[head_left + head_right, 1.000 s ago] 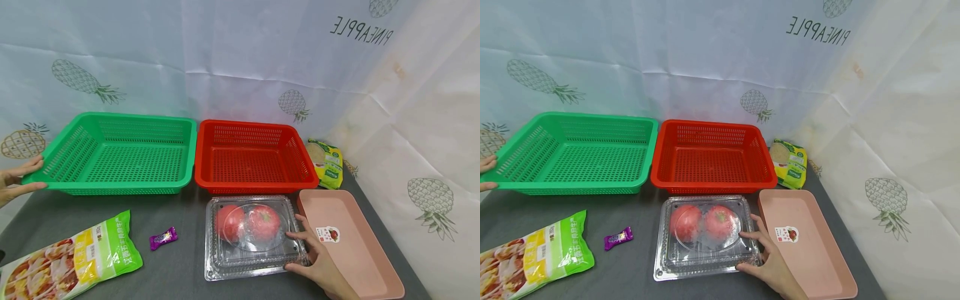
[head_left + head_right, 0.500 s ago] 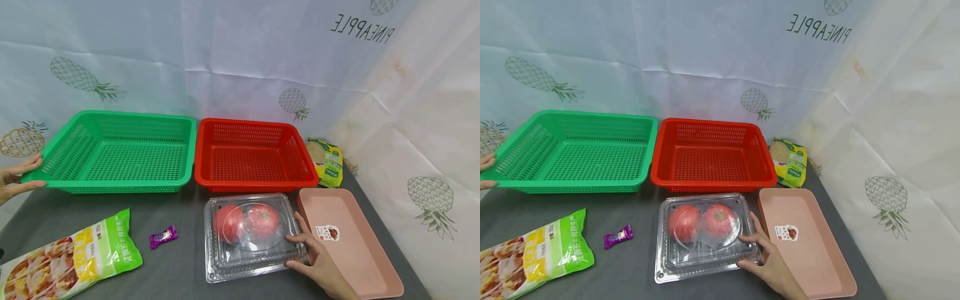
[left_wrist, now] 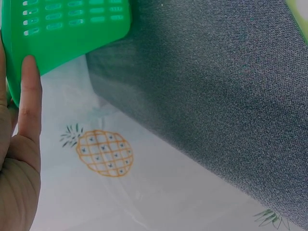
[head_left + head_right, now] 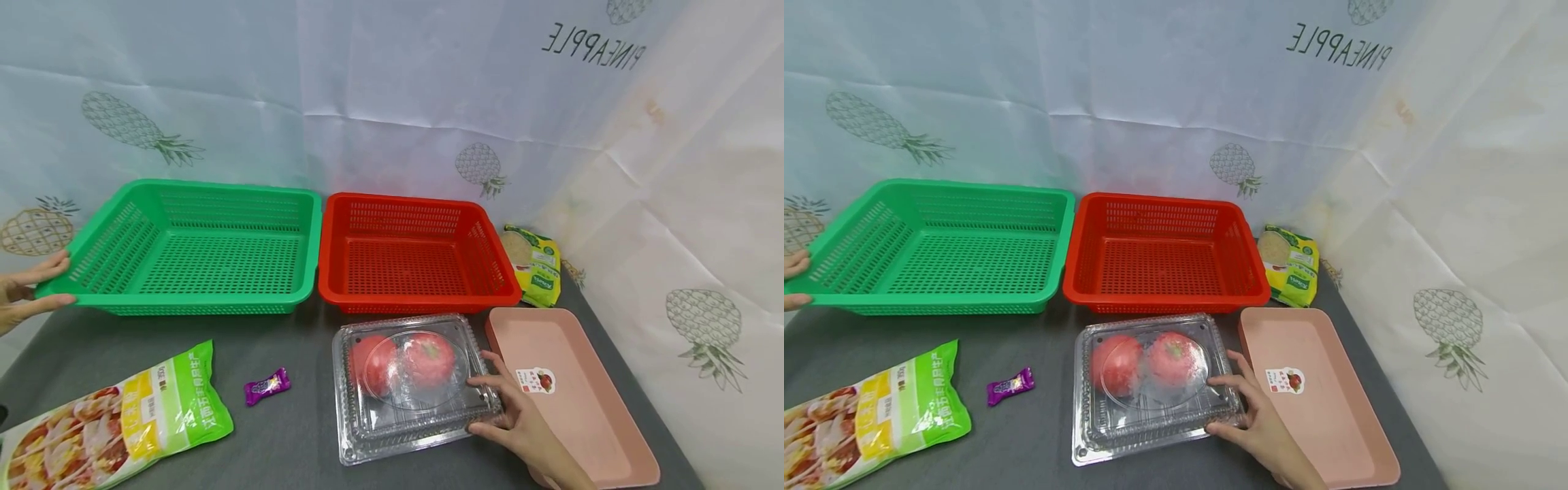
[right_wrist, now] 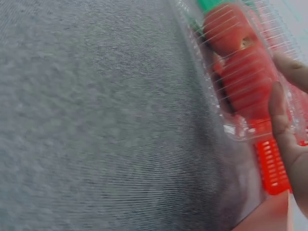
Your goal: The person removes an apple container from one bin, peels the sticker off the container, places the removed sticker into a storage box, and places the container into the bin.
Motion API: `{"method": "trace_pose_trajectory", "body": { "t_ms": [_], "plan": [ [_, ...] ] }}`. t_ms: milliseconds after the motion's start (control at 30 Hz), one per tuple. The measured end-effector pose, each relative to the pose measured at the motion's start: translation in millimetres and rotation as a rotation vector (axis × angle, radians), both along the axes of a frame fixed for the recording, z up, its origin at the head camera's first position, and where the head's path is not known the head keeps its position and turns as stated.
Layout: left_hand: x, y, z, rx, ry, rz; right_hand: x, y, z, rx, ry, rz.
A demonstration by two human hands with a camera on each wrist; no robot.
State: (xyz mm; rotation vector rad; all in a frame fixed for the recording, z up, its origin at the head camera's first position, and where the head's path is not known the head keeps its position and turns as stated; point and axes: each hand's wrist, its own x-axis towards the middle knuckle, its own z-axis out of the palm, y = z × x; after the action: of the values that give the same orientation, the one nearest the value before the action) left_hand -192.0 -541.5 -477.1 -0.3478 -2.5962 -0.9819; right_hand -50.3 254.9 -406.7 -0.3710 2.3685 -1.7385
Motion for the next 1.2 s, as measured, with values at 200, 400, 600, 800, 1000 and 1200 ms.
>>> {"method": "trace_pose_trajectory", "body": {
  "t_ms": [200,400,600,800,1000,1200],
  "plan": [
    [-2.2,-1.9,-3.6,-0.007,0.005,0.019,5.5,2,-8.6,-0.059,0.203,0.095],
    [-1.5,-1.4,-2.9,0.026,0.013,0.015,9.3,-2,-12.7,-0.059,0.355,0.121],
    [-0.3,-2.9,-5.0,0.052,-0.001,0.012,9.5,-12,-15.4,-0.021,0.473,0.086],
    [1.8,-4.9,-7.8,0.067,-0.016,0.013,9.3,-21,-21.1,-0.111,0.459,0.041],
    [1.3,-1.7,-6.0,0.083,-0.009,0.006,13.1,-24,-25.4,-0.114,0.464,0.035],
    [8.9,17.1,10.4,0.102,-0.023,0.015,20.0,-28,-26.4,-0.094,0.356,-0.020]
  ]
}}
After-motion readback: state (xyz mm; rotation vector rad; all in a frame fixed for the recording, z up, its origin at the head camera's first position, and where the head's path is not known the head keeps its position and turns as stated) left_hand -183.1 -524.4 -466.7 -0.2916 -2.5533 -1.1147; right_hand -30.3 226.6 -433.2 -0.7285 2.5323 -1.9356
